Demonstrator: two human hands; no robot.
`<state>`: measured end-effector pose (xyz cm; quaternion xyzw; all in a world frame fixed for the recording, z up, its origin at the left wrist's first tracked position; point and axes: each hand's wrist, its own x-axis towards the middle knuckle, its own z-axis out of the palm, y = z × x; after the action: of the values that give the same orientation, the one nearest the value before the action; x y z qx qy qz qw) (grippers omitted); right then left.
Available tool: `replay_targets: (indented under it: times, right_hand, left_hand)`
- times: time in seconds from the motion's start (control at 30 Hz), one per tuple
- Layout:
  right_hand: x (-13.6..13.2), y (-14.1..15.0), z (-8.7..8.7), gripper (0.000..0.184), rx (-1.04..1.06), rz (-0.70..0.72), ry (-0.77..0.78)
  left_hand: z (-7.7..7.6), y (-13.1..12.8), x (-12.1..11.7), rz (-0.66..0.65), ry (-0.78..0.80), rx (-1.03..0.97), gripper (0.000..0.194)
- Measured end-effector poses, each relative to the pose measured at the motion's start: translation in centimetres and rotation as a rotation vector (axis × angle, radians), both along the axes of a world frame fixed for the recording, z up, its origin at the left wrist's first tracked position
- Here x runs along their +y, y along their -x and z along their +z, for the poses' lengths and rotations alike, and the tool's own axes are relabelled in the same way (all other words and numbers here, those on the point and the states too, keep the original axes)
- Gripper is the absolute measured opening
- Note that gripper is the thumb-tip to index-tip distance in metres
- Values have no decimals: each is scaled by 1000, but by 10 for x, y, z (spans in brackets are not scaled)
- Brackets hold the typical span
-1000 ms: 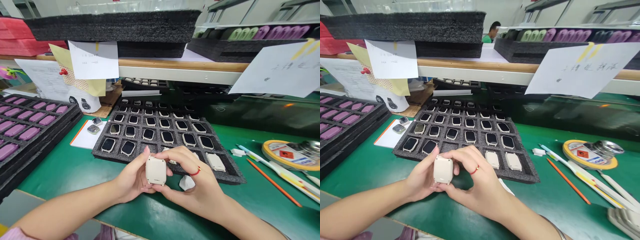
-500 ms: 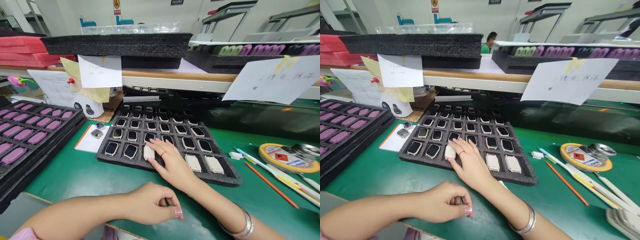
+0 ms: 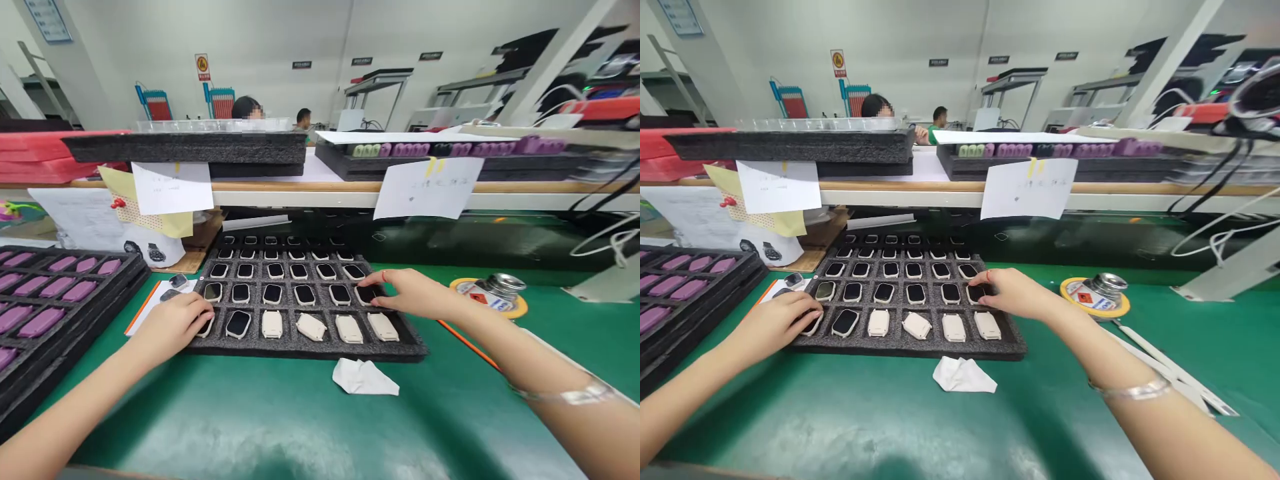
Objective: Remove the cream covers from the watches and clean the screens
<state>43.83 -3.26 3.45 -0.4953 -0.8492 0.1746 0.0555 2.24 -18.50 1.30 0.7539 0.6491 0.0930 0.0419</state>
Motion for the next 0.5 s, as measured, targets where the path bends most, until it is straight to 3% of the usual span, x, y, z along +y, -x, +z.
replay_targets:
  times: [0.13,0.33,0.43,0.5]
  right_hand:
    - [16,5,-9,41,-97,29,24]
    - [4,16,6,56,-183,72,-90]
    - [-3,30,13,55,-169,164,-99]
    - [-4,44,14,54,-184,221,-59]
  left_hand:
    - [-1,8,1,-33,48,-77,39]
    - [32,12,-1,103,283,-180,35]
    - [41,0,8,59,278,-214,35]
    - [39,-15,15,-23,305,-229,38]
